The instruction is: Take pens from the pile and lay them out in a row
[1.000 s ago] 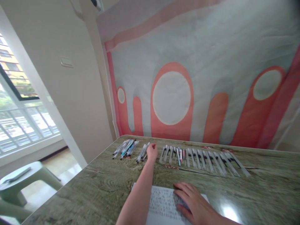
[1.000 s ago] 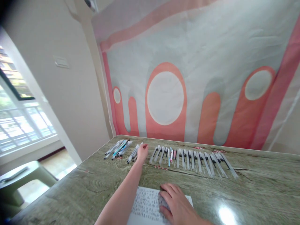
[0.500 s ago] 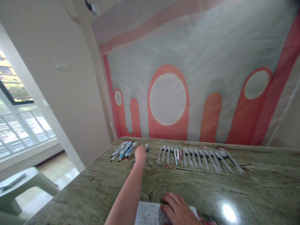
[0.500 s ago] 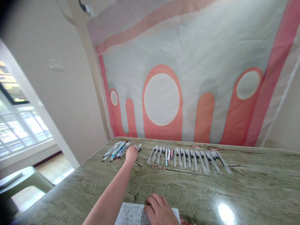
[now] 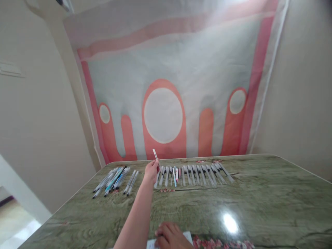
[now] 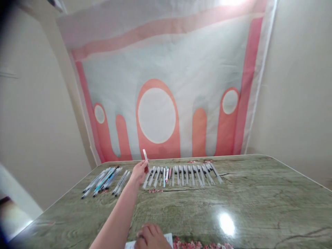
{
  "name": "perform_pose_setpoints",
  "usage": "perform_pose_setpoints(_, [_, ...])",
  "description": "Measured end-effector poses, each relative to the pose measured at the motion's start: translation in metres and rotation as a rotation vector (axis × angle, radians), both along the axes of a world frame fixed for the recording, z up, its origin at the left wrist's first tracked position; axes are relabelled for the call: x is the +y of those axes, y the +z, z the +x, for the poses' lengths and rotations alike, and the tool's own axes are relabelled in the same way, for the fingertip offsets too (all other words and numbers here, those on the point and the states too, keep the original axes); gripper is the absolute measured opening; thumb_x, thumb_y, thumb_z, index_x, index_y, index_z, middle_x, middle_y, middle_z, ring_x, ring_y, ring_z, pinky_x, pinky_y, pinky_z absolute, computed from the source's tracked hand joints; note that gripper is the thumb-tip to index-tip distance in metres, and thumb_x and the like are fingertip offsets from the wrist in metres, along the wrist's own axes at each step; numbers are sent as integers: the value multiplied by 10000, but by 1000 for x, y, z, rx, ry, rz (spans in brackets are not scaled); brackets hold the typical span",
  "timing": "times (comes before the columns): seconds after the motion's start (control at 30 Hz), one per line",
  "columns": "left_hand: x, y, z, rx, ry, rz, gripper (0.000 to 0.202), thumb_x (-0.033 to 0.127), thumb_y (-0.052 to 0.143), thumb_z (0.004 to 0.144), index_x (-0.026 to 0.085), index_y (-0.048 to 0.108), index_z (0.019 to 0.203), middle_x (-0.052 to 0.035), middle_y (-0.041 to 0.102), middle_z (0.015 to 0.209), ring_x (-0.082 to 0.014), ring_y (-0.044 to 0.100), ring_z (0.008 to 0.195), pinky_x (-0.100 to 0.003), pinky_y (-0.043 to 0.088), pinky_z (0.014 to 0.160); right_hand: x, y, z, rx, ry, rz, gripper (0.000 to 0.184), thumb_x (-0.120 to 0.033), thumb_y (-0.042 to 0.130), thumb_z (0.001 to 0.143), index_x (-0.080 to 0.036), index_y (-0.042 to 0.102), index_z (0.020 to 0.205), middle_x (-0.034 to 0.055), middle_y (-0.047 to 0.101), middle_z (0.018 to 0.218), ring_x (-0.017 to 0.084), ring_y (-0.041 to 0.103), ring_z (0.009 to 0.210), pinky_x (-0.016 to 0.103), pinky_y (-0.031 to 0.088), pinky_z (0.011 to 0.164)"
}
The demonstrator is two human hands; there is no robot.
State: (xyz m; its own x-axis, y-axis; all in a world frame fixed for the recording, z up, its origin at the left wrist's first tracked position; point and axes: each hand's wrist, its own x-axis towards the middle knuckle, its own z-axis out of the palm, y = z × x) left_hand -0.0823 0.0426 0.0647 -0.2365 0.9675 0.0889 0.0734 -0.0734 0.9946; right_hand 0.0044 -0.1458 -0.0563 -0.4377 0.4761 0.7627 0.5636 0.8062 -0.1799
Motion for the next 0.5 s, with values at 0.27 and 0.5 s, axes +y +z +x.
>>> perform_pose_setpoints(0.27, [-56, -25, 99, -728, -439, -224, 42, 172, 481, 777, 146, 502, 803, -33, 570, 747, -93, 572, 661, -245, 469, 642, -29, 93, 58, 453, 18, -391, 106, -97, 425, 593, -190, 387, 627, 3, 455, 685, 139, 446, 683, 263, 374, 629])
perform_pose_setpoints(0.5, [-111, -30, 134, -707, -776, -307, 184, 236, 562, 731, 147, 503, 881, -19, 550, 761, -78, 544, 619, -223, 445, 610, 21, 115, 170, 886, -371, -558, 149, -284, 479, 731, -180, 487, 838, 21, 521, 763, 139, 480, 691, 252, 398, 640])
